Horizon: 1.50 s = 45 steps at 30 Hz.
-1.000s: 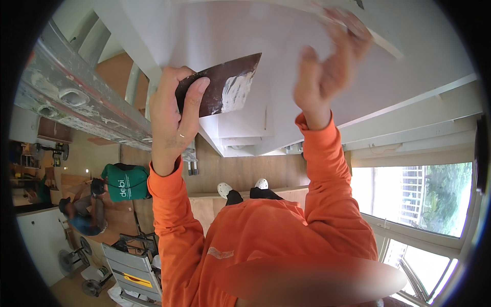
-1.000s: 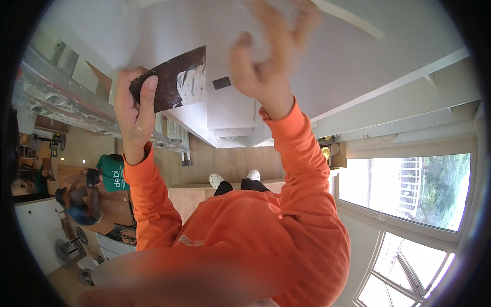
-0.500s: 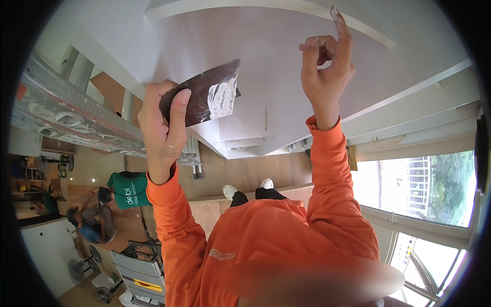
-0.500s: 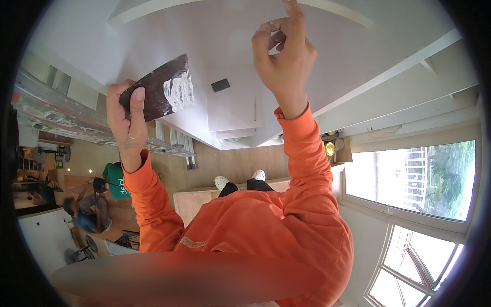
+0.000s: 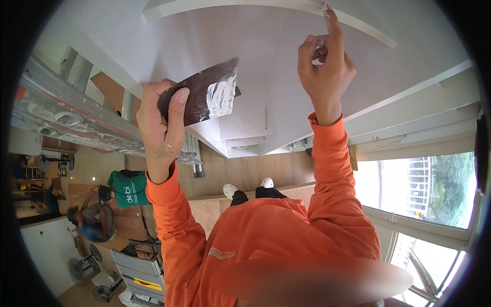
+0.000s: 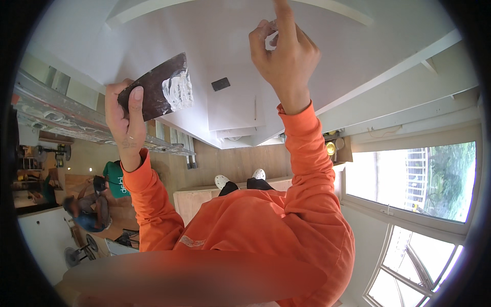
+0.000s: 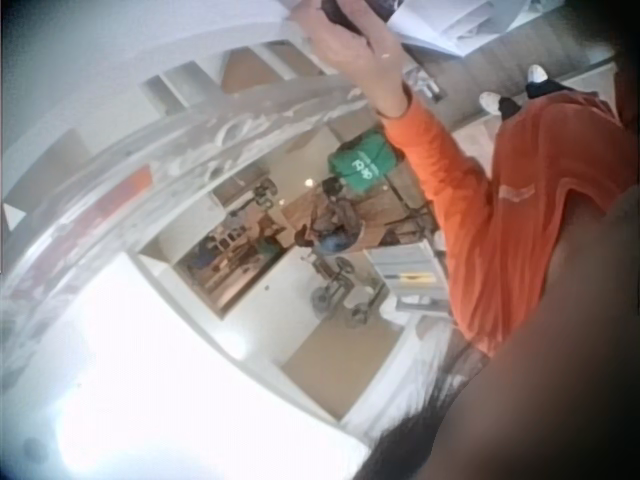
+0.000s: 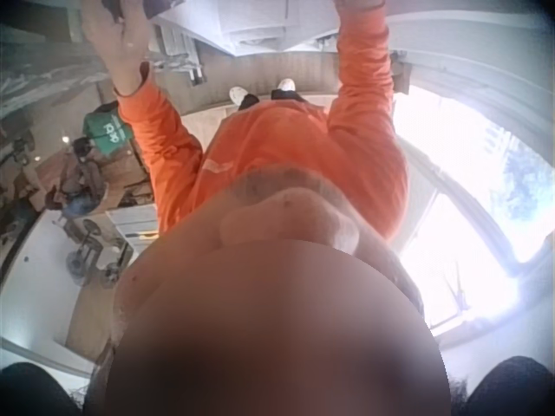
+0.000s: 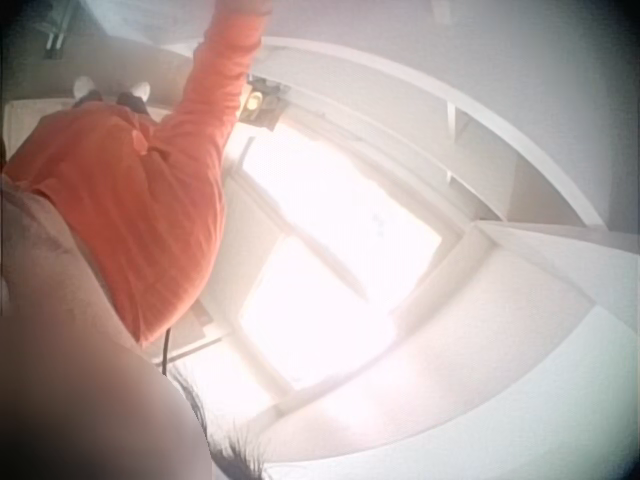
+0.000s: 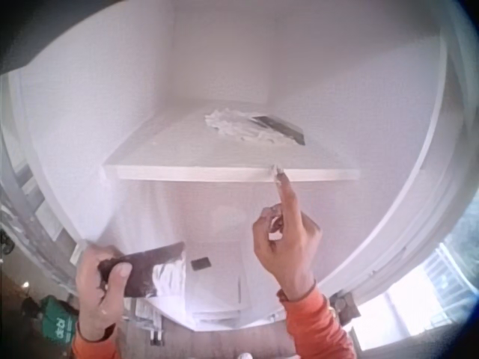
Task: The person applies joint compound to a ceiling corner using a putty knife and a hawk. They repeatedly scoop compound from the hawk and spread it along the corner, smoothing the surface with the blade.
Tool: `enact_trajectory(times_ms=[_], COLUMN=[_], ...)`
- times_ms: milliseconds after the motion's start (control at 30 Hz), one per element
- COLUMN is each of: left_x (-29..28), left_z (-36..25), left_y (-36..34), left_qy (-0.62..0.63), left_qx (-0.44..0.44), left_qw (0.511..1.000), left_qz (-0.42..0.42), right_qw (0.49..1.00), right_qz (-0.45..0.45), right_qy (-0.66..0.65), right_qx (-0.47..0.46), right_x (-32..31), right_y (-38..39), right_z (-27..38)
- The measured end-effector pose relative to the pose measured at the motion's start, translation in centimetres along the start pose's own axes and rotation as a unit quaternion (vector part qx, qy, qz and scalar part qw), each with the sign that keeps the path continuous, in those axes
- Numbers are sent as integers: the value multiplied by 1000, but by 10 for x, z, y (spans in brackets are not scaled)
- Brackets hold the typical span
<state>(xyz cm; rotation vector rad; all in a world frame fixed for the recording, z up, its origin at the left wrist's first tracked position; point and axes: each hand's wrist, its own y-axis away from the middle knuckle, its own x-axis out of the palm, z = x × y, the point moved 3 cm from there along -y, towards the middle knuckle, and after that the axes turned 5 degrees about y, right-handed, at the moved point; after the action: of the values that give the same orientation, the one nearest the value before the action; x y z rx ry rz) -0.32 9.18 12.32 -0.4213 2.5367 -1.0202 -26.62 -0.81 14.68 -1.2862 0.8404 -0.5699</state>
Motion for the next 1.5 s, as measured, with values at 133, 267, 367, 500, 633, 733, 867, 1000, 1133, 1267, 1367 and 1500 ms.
enact_trajectory(times_ms=[133,267,367,500,633,733,867,1000,1133,1267,1367,1500], left_x=[1,0,0,0,0,1,0,0,0,-1,-1,0], left_z=[0,1,1,0,-1,-1,-2,-3,-3,-2,-2,-2], left_y=[-1,-1,-1,-1,-1,-2,-2,-2,-3,-3,-3,-2], left_qy=[-7,2,-2,6,11,11,5,0,-7,-4,0,-1], left_qx=[19,0,2,6,0,16,12,13,29,29,31,31], left_qw=[1000,1000,1000,1000,1000,1000,1000,1000,999,999,999,999], left_qz=[-5,5,7,7,10,4,8,8,12,13,11,5], right_qw=[999,995,993,993,993,994,997,998,999,996,997,996], right_qz=[22,-11,0,23,32,31,24,31,46,81,57,59], right_qy=[10,-60,-66,-62,-57,-62,-53,-50,-23,-27,-50,-60], right_qx=[39,83,95,102,99,89,54,33,5,0,-7,-1], right_x=[-5,-7,-8,-10,-8,-2,5,14,22,29,36,42], right_y=[-4,-6,-7,-8,-8,-6,-4,0,3,4,4,4], right_z=[6,8,5,3,6,10,13,16,20,24,29,35])
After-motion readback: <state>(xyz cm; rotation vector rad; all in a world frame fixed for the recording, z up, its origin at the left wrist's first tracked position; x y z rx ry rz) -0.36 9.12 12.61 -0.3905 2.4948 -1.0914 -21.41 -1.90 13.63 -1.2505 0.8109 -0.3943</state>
